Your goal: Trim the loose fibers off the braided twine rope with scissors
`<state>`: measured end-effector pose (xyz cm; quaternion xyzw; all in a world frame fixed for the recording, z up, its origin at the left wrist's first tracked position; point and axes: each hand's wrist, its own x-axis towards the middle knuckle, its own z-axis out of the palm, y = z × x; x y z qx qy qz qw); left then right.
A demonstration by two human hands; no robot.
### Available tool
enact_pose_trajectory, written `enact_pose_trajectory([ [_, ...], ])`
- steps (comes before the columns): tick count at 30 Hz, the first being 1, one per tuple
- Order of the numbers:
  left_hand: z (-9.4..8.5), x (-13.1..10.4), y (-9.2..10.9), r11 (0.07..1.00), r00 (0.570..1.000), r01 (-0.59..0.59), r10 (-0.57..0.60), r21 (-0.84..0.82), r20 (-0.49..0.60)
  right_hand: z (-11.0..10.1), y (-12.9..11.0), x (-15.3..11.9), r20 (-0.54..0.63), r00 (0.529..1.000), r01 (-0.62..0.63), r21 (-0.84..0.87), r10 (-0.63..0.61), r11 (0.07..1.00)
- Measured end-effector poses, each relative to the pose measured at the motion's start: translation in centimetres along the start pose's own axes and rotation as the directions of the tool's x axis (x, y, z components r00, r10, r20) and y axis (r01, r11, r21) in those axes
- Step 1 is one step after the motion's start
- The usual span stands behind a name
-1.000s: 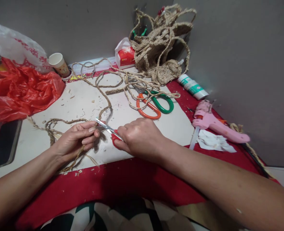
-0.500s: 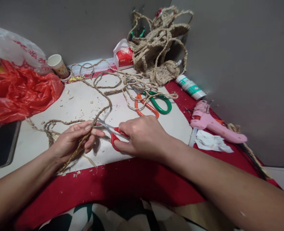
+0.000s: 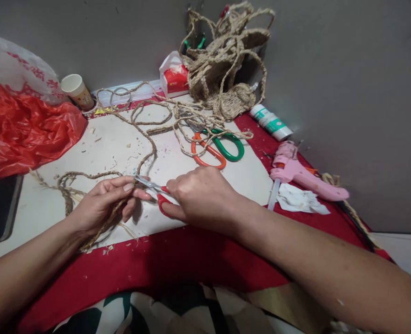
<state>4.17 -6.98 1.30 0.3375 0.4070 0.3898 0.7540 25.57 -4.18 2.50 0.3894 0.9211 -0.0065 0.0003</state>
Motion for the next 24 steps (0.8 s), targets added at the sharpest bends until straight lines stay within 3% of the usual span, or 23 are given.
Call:
enact_pose_trajectory([
  [6, 0.0, 0.1, 0.1, 1.000, 1.000, 0.006, -0.006, 0.007, 0.010, 0.4, 0.3, -0.2, -0.033, 0.996, 0.085, 0.013, -0.084, 0.996],
  [11, -0.4, 0.1, 0.3, 0.998, 1.000, 0.013, -0.012, -0.061, 0.017, 0.1, 0.9, 0.0, -0.036, 0.998, -0.050, 0.224, 0.060, 0.973],
  [15, -1.0, 0.1, 0.4, 0.994, 0.999, 0.020, -0.015, -0.106, 0.050, -0.2, 1.3, 0.3, -0.004, 0.978, -0.187, 0.429, 0.209, 0.884],
  [21, -0.9, 0.0, 0.7, 0.987, 0.996, 0.045, -0.032, -0.156, 0.081, 0.4, 1.4, 0.3, 0.126, 0.972, -0.233, 0.605, 0.198, 0.762],
  [24, -0.9, 0.0, 0.7, 0.986, 0.995, 0.059, -0.045, -0.157, 0.089, 0.5, 1.4, 0.3, 0.214, 0.967, -0.253, 0.740, 0.139, 0.623],
])
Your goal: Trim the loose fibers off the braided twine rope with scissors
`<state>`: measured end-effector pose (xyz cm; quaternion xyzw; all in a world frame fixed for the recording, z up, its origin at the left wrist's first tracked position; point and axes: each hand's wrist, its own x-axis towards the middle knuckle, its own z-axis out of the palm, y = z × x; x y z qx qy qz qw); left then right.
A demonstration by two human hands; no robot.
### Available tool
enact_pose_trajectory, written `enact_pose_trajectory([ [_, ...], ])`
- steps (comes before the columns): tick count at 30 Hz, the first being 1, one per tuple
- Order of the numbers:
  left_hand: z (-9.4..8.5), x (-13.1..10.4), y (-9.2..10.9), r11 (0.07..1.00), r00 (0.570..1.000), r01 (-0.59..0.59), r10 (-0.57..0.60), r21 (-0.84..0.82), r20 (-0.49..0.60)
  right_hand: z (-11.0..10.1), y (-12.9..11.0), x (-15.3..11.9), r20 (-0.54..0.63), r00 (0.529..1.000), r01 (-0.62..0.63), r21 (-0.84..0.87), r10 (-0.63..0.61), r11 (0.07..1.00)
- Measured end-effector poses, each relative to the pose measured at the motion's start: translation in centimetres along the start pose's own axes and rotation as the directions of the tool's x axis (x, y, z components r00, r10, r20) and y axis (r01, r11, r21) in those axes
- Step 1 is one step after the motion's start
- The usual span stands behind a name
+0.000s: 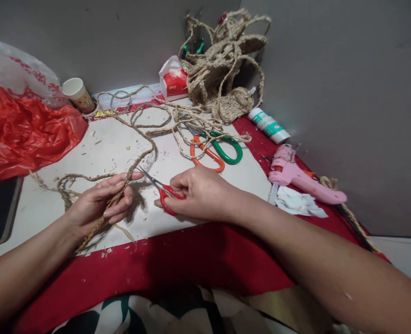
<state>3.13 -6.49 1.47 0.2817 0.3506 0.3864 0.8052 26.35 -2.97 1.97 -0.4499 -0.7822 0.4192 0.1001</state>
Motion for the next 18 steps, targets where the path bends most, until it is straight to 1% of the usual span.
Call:
enact_pose_trajectory([
  [3, -0.1, -0.1, -0.1, 0.999, 1.000, 0.007, -0.007, 0.044, 0.000, -0.3, -0.3, 0.0, 0.154, 0.987, -0.065, 0.190, 0.035, 0.980],
  [5, 0.0, -0.1, -0.3, 0.995, 1.000, 0.005, -0.004, 0.102, -0.005, -0.5, -0.5, 0.1, 0.244, 0.968, -0.119, 0.245, 0.058, 0.962],
  [7, 0.3, -0.2, -0.4, 0.985, 1.000, -0.005, 0.009, 0.174, -0.022, -0.7, -0.7, 0.1, 0.302, 0.952, -0.140, 0.262, 0.056, 0.955],
  [10, 0.8, -0.4, -0.6, 0.953, 0.996, -0.014, 0.040, 0.302, -0.078, -0.5, -0.6, 0.2, 0.341, 0.940, -0.126, 0.313, 0.012, 0.941],
  [12, 1.2, -0.5, -0.7, 0.928, 0.988, -0.012, 0.068, 0.371, -0.139, -0.2, -0.5, 0.2, 0.335, 0.942, -0.117, 0.369, -0.015, 0.922],
  [14, 1.5, -0.5, -0.5, 0.916, 0.974, -0.015, 0.104, 0.401, -0.200, 0.0, -0.5, 0.3, 0.298, 0.954, -0.107, 0.415, -0.024, 0.904],
  [16, 1.6, -0.6, -0.1, 0.918, 0.964, -0.027, 0.129, 0.396, -0.234, 0.2, -0.6, 0.3, 0.226, 0.974, -0.085, 0.447, -0.020, 0.890],
  [18, 1.5, -0.8, 0.6, 0.927, 0.970, -0.026, 0.114, 0.373, -0.214, 0.3, -0.8, 0.3, 0.123, 0.992, -0.048, 0.468, -0.011, 0.883],
])
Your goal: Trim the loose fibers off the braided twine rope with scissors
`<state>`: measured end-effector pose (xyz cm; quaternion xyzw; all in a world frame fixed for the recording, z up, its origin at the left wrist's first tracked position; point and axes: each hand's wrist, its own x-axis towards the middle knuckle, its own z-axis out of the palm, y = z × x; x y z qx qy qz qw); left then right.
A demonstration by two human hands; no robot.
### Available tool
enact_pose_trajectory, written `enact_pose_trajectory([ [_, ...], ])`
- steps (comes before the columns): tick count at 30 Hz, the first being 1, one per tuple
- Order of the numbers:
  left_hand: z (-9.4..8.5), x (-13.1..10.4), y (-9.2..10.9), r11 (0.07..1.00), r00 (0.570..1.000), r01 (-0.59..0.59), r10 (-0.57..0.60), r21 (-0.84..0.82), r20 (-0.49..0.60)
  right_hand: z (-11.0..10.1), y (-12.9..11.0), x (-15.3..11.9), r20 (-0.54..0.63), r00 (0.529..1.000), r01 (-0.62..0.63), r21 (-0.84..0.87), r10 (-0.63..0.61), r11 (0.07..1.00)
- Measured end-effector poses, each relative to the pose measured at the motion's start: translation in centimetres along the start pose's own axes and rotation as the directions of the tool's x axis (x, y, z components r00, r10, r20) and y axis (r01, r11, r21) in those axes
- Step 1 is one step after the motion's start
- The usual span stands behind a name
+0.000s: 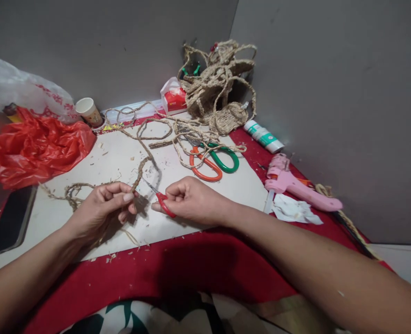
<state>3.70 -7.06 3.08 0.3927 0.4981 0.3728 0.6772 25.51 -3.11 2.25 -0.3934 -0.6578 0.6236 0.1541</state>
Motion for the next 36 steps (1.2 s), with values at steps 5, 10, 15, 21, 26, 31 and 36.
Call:
enact_pose_trajectory([
  [5, -1.3, -0.9, 2.0, 0.997, 0.992, 0.064, -0.067, 0.035, 0.106, 0.4, 0.0, 0.0, -0.164, 0.978, 0.126, -0.008, -0.125, 0.992],
  [10, -0.5, -2.2, 2.5, 0.990, 0.997, 0.067, -0.072, 0.120, 0.037, 0.9, 0.4, 0.2, -0.185, 0.968, 0.162, -0.043, -0.167, 0.986],
  [15, 0.3, -1.4, 0.5, 0.999, 0.996, -0.006, 0.002, -0.043, -0.090, 0.1, 0.3, 0.2, -0.044, 0.999, 0.000, -0.017, 0.000, 1.000],
  [21, -0.3, -0.4, -1.0, 0.983, 0.985, -0.059, 0.029, -0.173, -0.172, -0.7, 0.5, -0.4, 0.279, 0.957, -0.134, 0.202, 0.074, 0.970],
  [26, 0.0, -0.4, -1.3, 0.986, 0.988, -0.065, 0.043, -0.151, -0.146, 0.2, 0.8, -0.5, 0.377, 0.924, -0.140, 0.480, -0.059, 0.866],
  [31, 0.4, -0.3, -1.7, 0.986, 0.989, -0.086, 0.067, -0.144, -0.129, 0.8, 1.1, 0.0, 0.363, 0.930, -0.197, 0.627, -0.059, 0.754],
  [36, 0.3, -0.3, -1.9, 0.982, 0.990, -0.093, 0.074, -0.162, -0.118, 1.0, 1.8, 0.4, 0.403, 0.909, -0.252, 0.736, -0.108, 0.628],
])
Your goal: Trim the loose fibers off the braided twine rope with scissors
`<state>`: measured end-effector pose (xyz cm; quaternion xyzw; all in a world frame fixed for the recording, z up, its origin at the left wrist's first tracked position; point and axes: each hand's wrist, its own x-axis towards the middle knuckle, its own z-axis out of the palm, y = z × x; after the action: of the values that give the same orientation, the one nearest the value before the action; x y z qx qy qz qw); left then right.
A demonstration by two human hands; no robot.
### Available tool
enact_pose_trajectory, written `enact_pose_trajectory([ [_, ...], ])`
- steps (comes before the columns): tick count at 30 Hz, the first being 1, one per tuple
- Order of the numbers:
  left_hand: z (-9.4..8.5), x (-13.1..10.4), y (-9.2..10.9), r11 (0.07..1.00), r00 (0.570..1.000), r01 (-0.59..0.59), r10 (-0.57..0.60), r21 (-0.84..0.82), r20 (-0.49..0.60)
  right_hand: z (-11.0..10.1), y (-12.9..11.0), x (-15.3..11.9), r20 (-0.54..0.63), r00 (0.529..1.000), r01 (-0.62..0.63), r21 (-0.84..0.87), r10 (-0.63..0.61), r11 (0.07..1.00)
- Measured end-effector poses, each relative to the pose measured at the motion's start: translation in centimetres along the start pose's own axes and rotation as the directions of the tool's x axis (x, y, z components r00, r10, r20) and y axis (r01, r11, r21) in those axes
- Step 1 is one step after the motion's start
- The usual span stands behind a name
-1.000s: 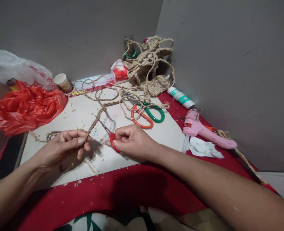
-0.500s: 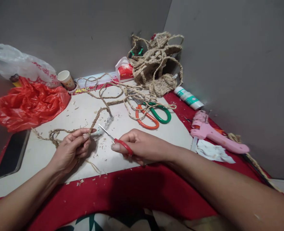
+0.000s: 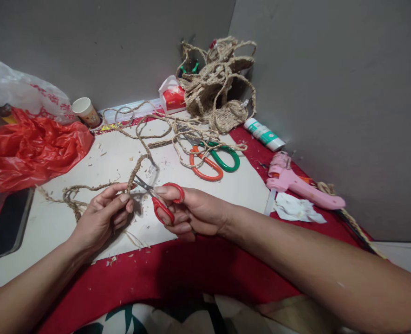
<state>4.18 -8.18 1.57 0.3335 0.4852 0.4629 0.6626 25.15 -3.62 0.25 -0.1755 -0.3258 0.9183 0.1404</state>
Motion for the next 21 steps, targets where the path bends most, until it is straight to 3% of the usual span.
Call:
enact_pose_trajectory([
  [5, -0.29, 0.03, 0.18, 0.998, 0.997, 0.049, -0.046, -0.043, 0.067, -0.44, 0.35, 0.16, 0.091, 0.995, -0.040, 0.141, 0.027, 0.989],
  [10, -0.59, 0.17, 0.49, 0.987, 0.991, 0.108, -0.097, -0.119, 0.096, -0.62, 0.34, 0.22, 0.132, 0.991, -0.054, 0.162, 0.033, 0.985],
  [21, -0.63, 0.32, 0.49, 0.979, 0.983, 0.150, -0.133, -0.135, 0.127, -0.54, 0.20, 0.56, 0.068, 0.997, -0.032, 0.167, 0.021, 0.985],
])
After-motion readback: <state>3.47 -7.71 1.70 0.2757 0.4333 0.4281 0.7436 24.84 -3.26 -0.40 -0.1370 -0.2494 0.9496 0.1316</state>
